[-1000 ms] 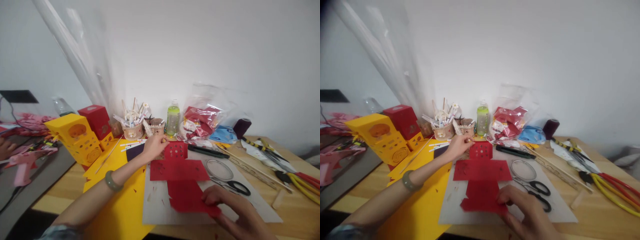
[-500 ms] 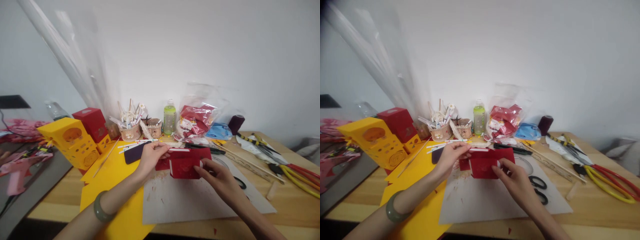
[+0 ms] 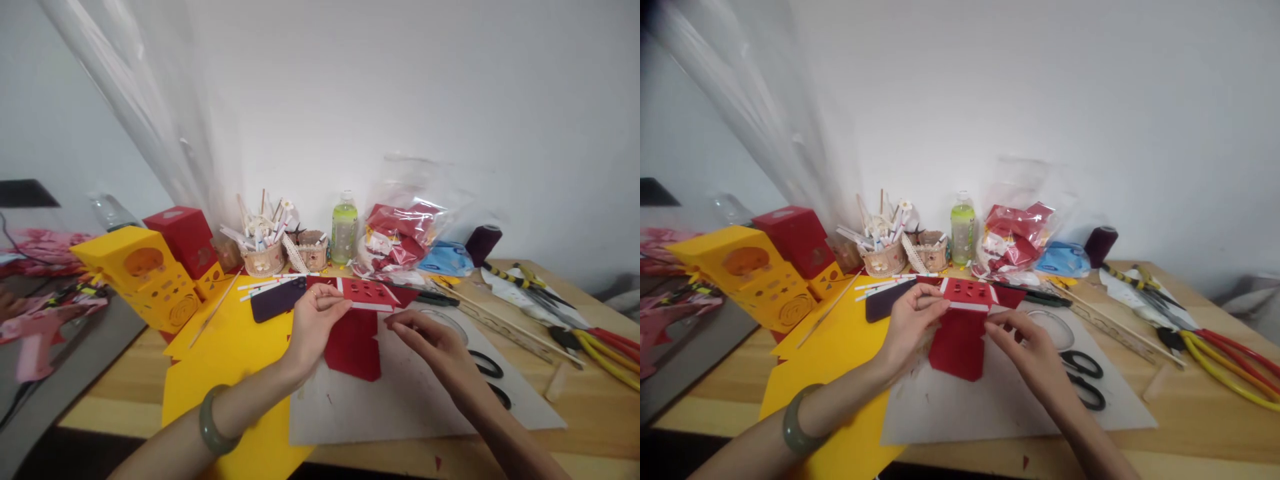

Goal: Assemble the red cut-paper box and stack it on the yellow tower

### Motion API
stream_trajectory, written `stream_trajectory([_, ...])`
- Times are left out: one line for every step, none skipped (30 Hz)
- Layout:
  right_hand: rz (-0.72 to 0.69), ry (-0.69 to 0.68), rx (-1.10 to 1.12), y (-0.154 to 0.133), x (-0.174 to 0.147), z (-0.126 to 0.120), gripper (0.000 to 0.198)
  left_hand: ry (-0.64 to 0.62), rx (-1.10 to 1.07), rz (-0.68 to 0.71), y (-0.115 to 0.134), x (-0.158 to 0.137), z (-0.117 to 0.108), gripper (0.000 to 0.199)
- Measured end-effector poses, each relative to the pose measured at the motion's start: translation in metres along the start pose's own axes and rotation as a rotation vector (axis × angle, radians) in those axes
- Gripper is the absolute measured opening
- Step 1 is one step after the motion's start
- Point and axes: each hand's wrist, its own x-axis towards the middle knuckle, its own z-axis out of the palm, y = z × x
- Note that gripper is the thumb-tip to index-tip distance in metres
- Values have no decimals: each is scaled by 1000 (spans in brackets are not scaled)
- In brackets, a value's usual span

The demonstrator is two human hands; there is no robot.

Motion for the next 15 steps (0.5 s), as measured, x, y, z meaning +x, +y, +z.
stream_trajectory([28, 22, 42, -1, 2, 3, 30, -3, 1, -3, -2, -1, 1, 32])
stream_trajectory([50, 40, 77, -2, 3, 6, 32, -9, -1, -9, -4, -2, 1, 32])
stream_trajectory([62, 53, 103, -2, 5, 10, 34, -18, -9, -20, -7, -4, 2, 31])
stream_trajectory([67, 64, 124, -2, 6, 12, 36, -28, -31, -36, -8, -5, 3, 30])
stream_trajectory([69, 75, 147, -2, 7, 15, 38, -36, -68, -54, -10, -6, 4, 30])
stream_trajectory([69, 85, 170, -1, 8, 17, 40, -44, -118, -77, -10, -8, 5, 30])
stream_trajectory([67, 91, 189, 0, 9, 18, 40, -52, -170, -106, -10, -9, 6, 29])
stream_trajectory([64, 93, 204, 1, 10, 18, 40, -66, -215, -141, -9, -10, 6, 27])
stream_trajectory([61, 91, 215, 2, 11, 18, 41, -86, -248, -178, -8, -10, 6, 25])
stream_trajectory([59, 86, 222, 2, 12, 17, 41, -108, -265, -212, -6, -11, 6, 23])
stream_trajectory([58, 77, 225, 3, 13, 17, 41, -131, -265, -239, -5, -10, 6, 22])
stream_trajectory([58, 67, 225, 3, 14, 16, 40, -148, -252, -256, -4, -10, 5, 22])
stream_trajectory([58, 55, 222, 3, 14, 16, 40, -154, -233, -262, -3, -9, 4, 22])
stream_trajectory([59, 44, 216, 2, 15, 15, 39, -150, -211, -262, -3, -8, 3, 23])
stream_trajectory([60, 34, 208, 2, 15, 15, 39, -140, -187, -263, -4, -7, 2, 23])
